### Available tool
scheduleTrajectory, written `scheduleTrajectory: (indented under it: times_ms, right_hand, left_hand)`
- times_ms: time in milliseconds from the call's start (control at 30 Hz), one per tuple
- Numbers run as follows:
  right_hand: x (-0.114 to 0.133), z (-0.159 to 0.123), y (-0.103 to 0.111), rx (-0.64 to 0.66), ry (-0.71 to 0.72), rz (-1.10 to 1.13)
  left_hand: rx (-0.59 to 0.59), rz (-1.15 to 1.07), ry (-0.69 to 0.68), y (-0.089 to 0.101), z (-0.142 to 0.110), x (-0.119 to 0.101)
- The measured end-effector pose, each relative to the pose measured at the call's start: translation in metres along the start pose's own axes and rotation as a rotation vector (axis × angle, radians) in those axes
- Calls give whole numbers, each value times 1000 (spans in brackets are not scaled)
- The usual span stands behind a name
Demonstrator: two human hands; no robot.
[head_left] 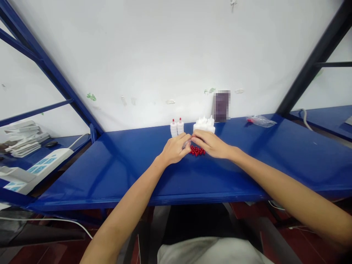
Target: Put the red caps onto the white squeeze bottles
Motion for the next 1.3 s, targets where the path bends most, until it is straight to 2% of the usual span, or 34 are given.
scheduleTrajectory:
  times_ms: [167, 233, 367, 467, 600, 867, 933, 1033, 1133, 1300]
  right_hand:
    - [-29, -3, 16, -114, -123, 262]
    - [-40, -4, 17, -38, -177, 168]
    - [-66, -12, 4, 212, -342, -149]
    - [-81, -20, -6, 337, -453, -234]
    - [-80, -22, -13, 413, -462, -255]
    - [-69, -20, -14, 395, -351, -91]
    - [-66, -17, -12, 372, -319, -98]
    - [-56, -12, 2, 241, -260, -116]
    - [-52, -11, 13, 139, -273, -99]
    - [-45, -10, 2, 113, -255, 60]
  left_hand:
    - [23, 135, 69, -3, 0, 10]
    - [-21, 91, 94, 1, -3, 19]
    - [-71, -25, 178, 5, -8, 42]
    - [-19, -86, 200, -1, -8, 51]
    - [-15, -175, 209, -4, -8, 60]
    - [-101, -309, 308, -6, -16, 78]
    - [-98, -268, 316, -7, -16, 75]
    - [-58, -166, 330, -11, -16, 71]
    - [-11, -125, 309, -14, -14, 65]
    - [27, -83, 226, -12, -11, 46]
Point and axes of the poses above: each hand's wrist, its own z-axis towards the middle knuckle, its own y-axis out of the back of the hand, x = y × z, the point moved 10 cm from there along z, towards the middle knuckle, and after that the axes turned 12 degrees about x, right-handed, at the moved point
